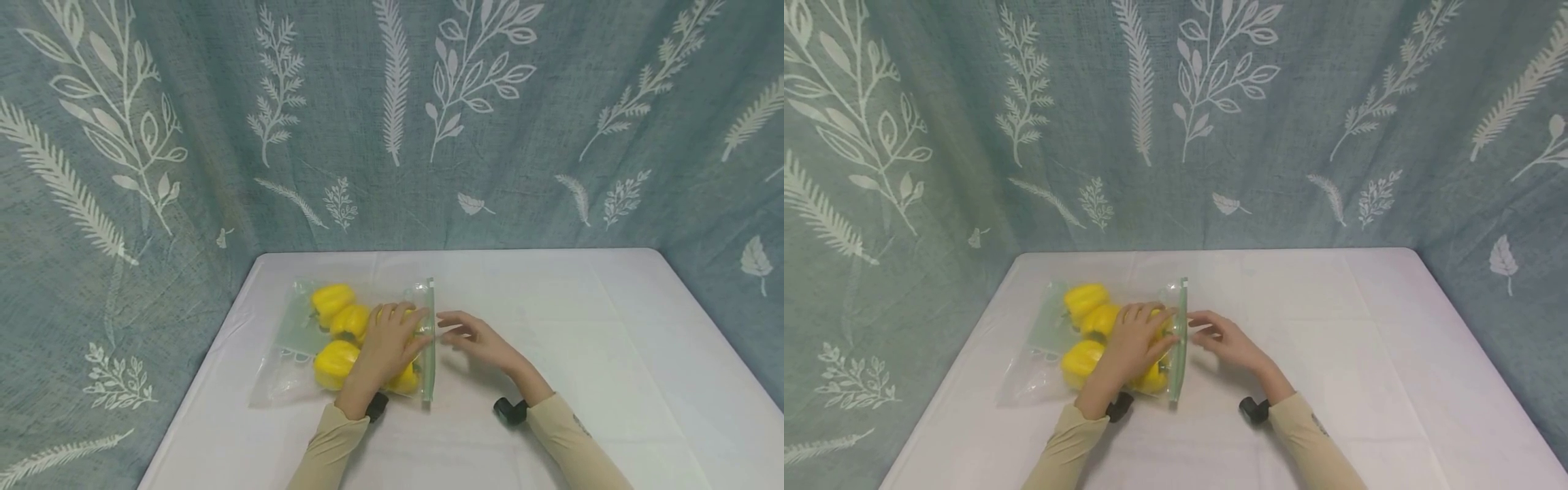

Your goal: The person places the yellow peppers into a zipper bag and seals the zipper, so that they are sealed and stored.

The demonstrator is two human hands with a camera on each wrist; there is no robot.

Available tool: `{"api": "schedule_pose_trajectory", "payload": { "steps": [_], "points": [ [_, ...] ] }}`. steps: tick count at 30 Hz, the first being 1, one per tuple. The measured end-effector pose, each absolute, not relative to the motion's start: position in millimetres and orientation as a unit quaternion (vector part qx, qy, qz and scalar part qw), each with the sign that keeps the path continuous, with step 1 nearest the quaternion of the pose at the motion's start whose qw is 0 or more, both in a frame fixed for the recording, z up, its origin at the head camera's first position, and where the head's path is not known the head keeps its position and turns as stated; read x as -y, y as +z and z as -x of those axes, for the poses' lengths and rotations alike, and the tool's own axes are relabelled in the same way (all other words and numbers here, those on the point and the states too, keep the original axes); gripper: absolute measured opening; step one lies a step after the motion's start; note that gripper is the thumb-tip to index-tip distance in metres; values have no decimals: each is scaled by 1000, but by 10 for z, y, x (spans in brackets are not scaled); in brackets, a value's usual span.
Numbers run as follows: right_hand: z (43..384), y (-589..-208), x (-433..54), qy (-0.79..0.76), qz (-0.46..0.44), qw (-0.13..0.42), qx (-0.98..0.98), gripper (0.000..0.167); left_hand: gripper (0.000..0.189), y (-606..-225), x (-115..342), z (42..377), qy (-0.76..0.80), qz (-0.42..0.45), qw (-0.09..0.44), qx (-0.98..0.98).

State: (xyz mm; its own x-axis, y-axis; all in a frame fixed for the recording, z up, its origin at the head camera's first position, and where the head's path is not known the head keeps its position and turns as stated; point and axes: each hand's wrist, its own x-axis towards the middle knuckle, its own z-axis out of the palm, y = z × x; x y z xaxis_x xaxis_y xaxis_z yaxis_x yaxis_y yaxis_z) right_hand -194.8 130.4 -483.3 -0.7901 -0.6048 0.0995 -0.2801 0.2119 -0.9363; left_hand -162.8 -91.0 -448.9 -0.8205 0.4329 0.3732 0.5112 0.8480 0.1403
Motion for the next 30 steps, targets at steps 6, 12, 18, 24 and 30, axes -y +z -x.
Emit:
{"api": "schedule_pose_trajectory", "payload": {
  "steps": [6,12,18,24,30],
  "points": [
    [1870,-4613,-1252,-564,269,135,-769,42,43,-4412,935,1661,-135,256,173,942],
    [1923,-4713,-1214,-553,238,111,-791,42,42,-4372,991,1724,-155,262,165,938],
    [1998,-4845,-1165,-559,204,94,-798,42,35,-4286,1053,1760,-168,275,161,933],
    [2000,-4828,-1117,-558,179,96,-805,43,35,-4174,1086,1770,-182,288,142,929],
    [2026,-4823,-1098,-551,169,102,-811,44,36,-4094,1097,1793,-178,296,124,930]
  ]
}}
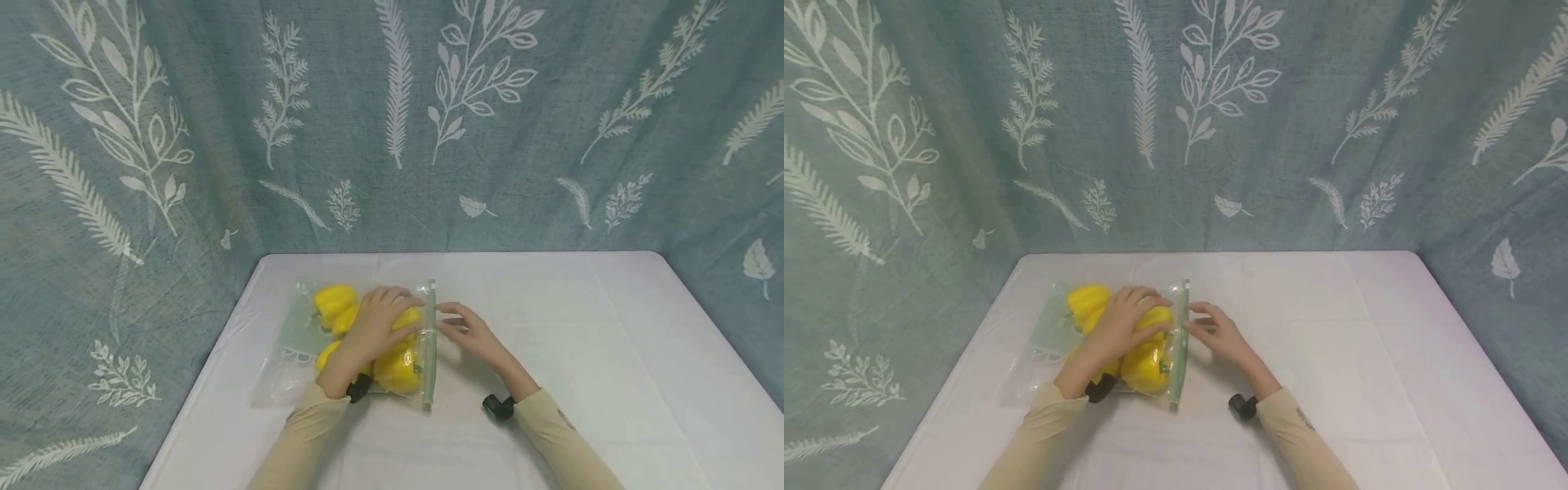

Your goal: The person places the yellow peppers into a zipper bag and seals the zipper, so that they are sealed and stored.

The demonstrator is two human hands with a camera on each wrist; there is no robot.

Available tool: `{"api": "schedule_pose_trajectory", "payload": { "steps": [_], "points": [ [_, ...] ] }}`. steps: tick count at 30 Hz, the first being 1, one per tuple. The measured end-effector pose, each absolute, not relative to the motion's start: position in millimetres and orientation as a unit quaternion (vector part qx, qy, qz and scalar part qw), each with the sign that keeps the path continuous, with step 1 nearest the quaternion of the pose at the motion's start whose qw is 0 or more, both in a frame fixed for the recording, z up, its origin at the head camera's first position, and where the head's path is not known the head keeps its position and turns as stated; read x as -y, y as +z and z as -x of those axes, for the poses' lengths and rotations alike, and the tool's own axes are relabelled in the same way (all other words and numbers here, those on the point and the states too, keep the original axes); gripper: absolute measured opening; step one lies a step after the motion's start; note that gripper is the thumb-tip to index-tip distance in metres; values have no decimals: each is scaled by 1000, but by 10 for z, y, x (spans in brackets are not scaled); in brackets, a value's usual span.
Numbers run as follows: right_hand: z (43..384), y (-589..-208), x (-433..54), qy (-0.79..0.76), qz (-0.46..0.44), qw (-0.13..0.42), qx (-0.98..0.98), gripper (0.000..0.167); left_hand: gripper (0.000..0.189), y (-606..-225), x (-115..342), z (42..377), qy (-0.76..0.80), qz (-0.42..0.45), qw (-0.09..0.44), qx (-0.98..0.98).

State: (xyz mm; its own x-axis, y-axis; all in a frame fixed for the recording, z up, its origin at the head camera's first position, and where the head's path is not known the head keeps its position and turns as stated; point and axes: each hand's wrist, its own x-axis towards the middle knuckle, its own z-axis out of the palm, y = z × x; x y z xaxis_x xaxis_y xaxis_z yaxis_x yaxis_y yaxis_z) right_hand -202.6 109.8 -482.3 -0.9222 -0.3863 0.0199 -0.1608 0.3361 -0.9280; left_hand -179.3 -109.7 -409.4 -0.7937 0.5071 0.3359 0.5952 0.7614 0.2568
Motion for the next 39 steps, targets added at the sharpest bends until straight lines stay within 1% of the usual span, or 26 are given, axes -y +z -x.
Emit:
{"api": "schedule_pose_trajectory", "payload": {
  "steps": [5,12,20,24,31,39],
  "points": [
    [2066,-4815,-1091,-556,181,109,-804,46,37,-4013,1126,1826,-184,304,97,930],
    [1970,-4516,-1066,-555,186,135,-799,46,38,-3921,1183,1926,-188,315,42,929],
    [2029,-4538,-1069,-583,185,155,-776,45,37,-3954,1220,2114,-228,326,3,917],
    [2057,-4538,-1057,-591,183,155,-770,44,38,-3975,1234,2229,-240,329,-9,913],
    [2114,-4533,-1049,-598,192,158,-762,45,37,-3991,1210,2408,-254,309,-49,915],
    [2125,-4495,-1032,-606,193,155,-756,44,40,-4001,1147,2559,-235,303,-74,920]
  ]
}}
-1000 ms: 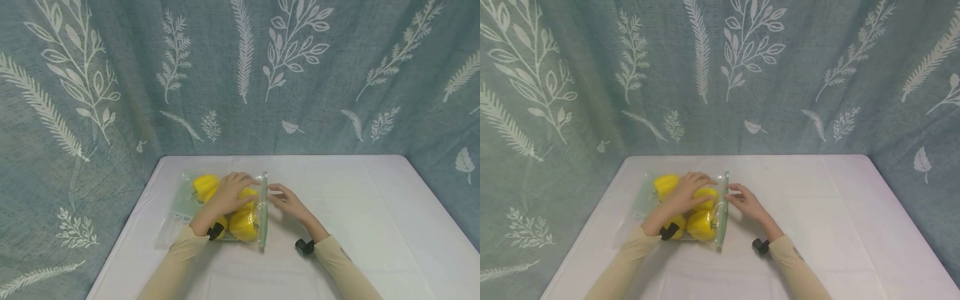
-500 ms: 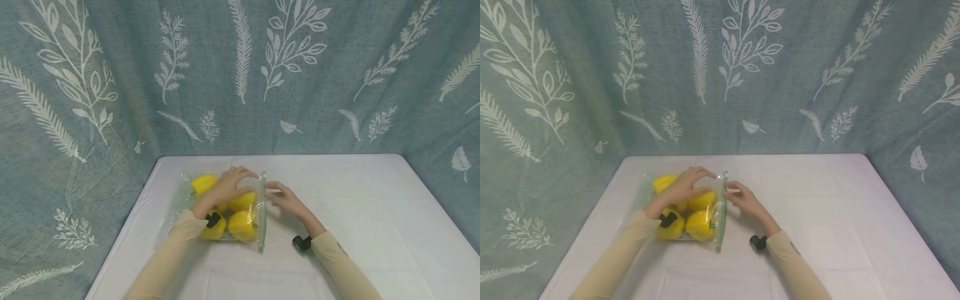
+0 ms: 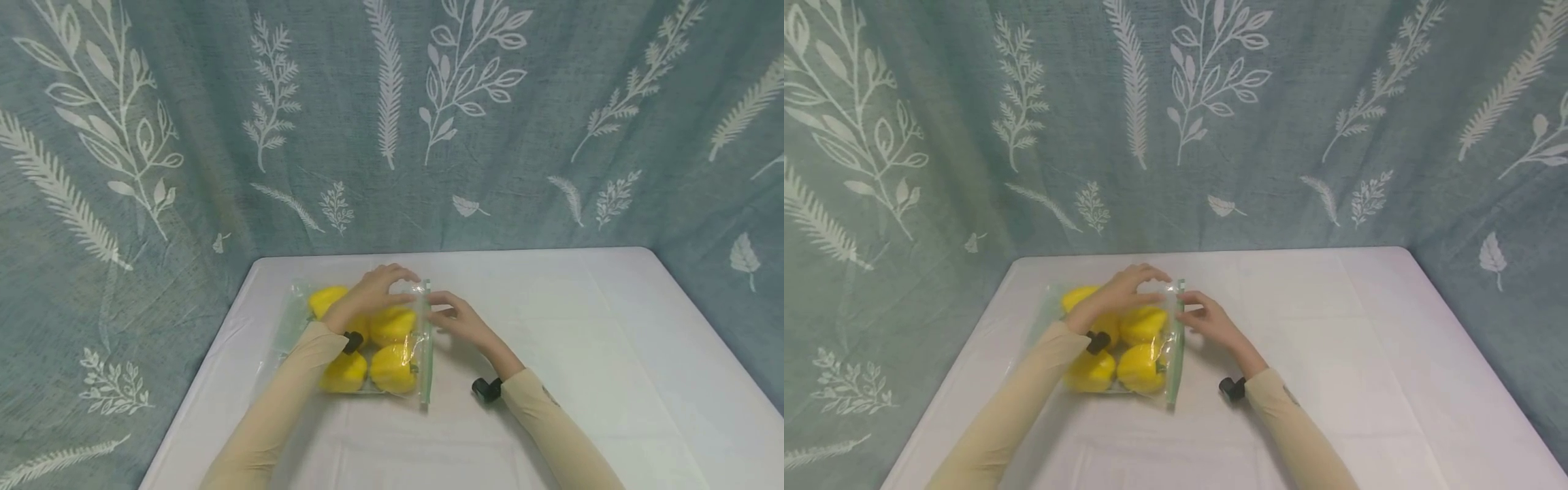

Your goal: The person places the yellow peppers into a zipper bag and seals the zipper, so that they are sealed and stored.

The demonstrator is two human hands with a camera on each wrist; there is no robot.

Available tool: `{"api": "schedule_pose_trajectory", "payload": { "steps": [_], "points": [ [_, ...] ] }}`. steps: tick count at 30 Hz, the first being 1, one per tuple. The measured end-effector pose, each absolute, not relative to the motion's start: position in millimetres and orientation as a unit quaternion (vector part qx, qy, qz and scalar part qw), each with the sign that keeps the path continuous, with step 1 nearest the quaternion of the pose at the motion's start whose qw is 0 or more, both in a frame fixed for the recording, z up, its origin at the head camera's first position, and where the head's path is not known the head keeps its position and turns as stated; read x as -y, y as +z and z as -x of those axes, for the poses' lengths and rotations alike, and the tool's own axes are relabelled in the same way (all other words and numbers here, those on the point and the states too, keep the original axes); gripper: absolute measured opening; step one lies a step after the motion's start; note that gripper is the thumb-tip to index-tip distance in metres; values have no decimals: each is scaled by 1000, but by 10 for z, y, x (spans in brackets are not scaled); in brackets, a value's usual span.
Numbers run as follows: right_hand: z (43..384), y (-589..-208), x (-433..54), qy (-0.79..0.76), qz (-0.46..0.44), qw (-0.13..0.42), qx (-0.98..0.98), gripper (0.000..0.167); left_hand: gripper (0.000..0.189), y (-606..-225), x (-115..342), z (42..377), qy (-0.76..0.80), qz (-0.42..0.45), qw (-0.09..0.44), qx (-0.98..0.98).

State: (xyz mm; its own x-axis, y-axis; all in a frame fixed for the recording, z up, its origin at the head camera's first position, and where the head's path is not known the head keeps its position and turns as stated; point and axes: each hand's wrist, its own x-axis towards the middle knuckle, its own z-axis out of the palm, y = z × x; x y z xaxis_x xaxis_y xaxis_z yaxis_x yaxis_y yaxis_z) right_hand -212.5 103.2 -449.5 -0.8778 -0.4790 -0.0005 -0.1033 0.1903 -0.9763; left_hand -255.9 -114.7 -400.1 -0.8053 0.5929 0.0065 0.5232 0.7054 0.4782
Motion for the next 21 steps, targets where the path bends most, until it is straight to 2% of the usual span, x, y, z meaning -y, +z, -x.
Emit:
{"api": "schedule_pose_trajectory", "payload": {
  "steps": [11,21],
  "points": [
    [2174,-4572,-1028,-609,200,156,-752,49,39,-4047,1050,2803,271,-343,111,-893],
    [2220,-4615,-1012,-604,200,140,-758,50,39,-4100,998,2968,301,-336,156,-879]
  ]
}}
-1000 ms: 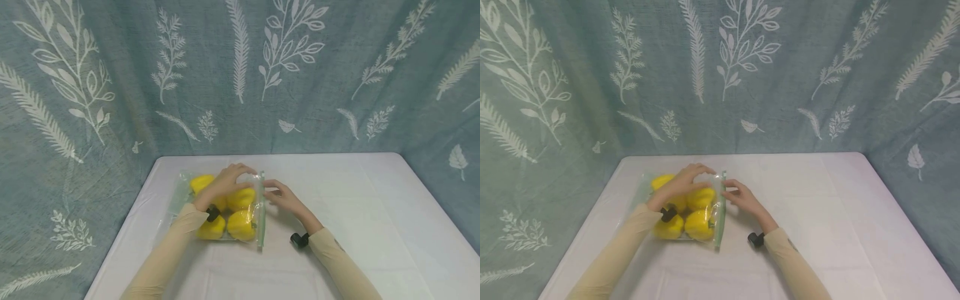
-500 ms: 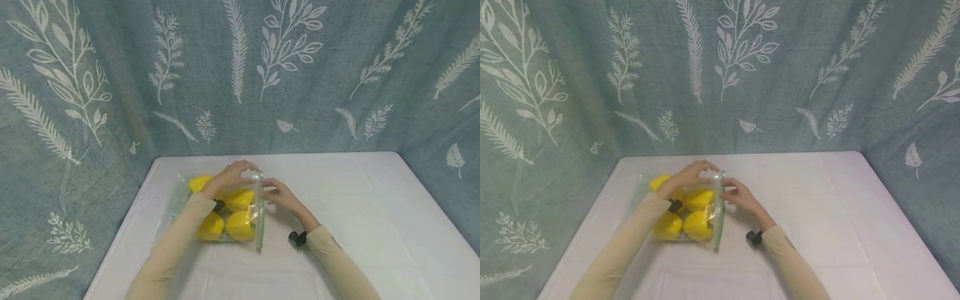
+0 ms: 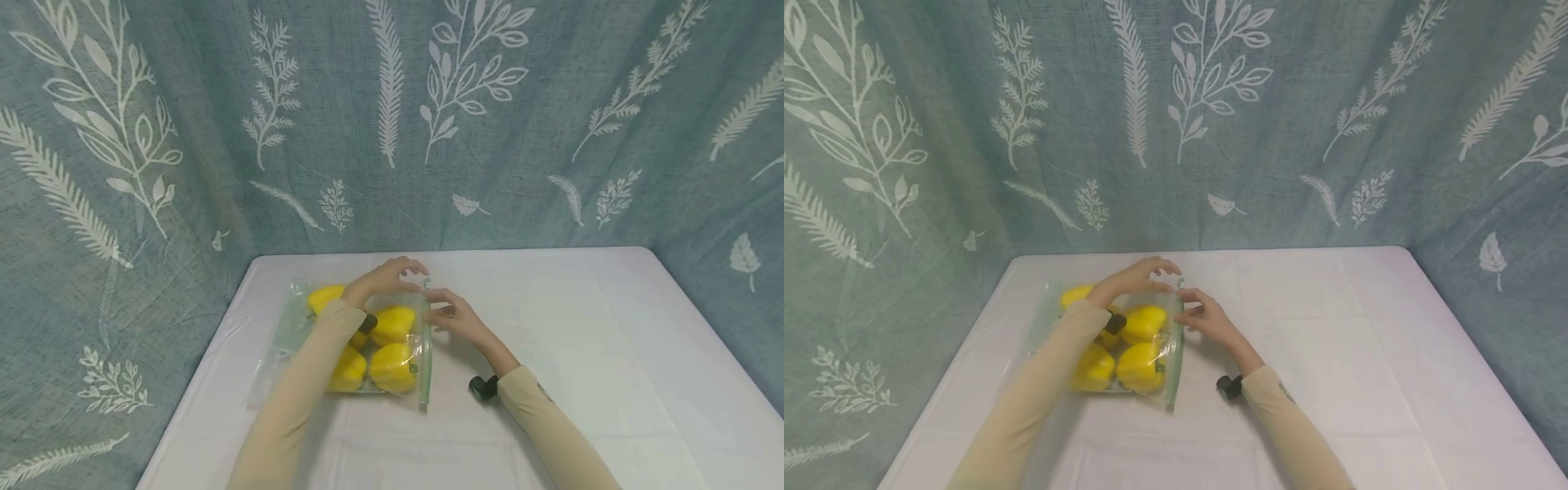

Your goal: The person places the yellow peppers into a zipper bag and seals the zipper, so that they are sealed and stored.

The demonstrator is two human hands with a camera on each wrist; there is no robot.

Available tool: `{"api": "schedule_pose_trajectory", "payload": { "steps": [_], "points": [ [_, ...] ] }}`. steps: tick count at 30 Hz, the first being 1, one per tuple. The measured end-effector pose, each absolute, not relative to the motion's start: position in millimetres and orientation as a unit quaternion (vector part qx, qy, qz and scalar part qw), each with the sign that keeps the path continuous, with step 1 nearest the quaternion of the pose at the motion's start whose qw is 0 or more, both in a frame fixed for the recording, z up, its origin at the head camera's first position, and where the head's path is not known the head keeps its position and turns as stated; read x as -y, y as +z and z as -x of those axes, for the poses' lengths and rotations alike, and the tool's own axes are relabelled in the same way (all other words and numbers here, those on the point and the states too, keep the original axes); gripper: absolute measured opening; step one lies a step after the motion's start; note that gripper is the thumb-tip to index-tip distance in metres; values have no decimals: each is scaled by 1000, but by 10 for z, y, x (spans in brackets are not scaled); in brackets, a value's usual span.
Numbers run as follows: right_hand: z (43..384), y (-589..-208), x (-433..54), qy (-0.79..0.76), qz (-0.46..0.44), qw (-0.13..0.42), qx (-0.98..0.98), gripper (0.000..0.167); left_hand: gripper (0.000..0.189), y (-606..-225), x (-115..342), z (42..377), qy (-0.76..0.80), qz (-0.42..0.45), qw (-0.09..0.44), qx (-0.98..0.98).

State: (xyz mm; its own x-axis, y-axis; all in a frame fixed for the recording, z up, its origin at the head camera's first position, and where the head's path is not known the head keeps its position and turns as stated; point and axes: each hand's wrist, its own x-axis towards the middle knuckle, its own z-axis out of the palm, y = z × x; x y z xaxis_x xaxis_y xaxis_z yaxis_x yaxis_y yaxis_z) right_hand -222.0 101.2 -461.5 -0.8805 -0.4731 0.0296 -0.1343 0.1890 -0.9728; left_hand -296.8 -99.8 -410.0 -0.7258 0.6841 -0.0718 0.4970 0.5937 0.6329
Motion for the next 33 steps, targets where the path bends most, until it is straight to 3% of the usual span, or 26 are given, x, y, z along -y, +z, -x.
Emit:
{"api": "schedule_pose_trajectory", "payload": {
  "steps": [12,18,24,33],
  "points": [
    [2281,-4665,-1015,-593,204,105,-772,48,41,-4178,962,3133,308,-350,171,-868],
    [2425,-4892,-1026,-563,197,64,-800,47,43,-4148,965,3127,299,-307,219,-876],
    [2462,-4899,-1020,-554,163,65,-814,47,44,-4181,994,3150,305,-263,261,-877],
    [2598,-4906,-1003,-589,134,94,-791,47,45,-4264,1022,3238,338,-275,266,-860]
  ]
}}
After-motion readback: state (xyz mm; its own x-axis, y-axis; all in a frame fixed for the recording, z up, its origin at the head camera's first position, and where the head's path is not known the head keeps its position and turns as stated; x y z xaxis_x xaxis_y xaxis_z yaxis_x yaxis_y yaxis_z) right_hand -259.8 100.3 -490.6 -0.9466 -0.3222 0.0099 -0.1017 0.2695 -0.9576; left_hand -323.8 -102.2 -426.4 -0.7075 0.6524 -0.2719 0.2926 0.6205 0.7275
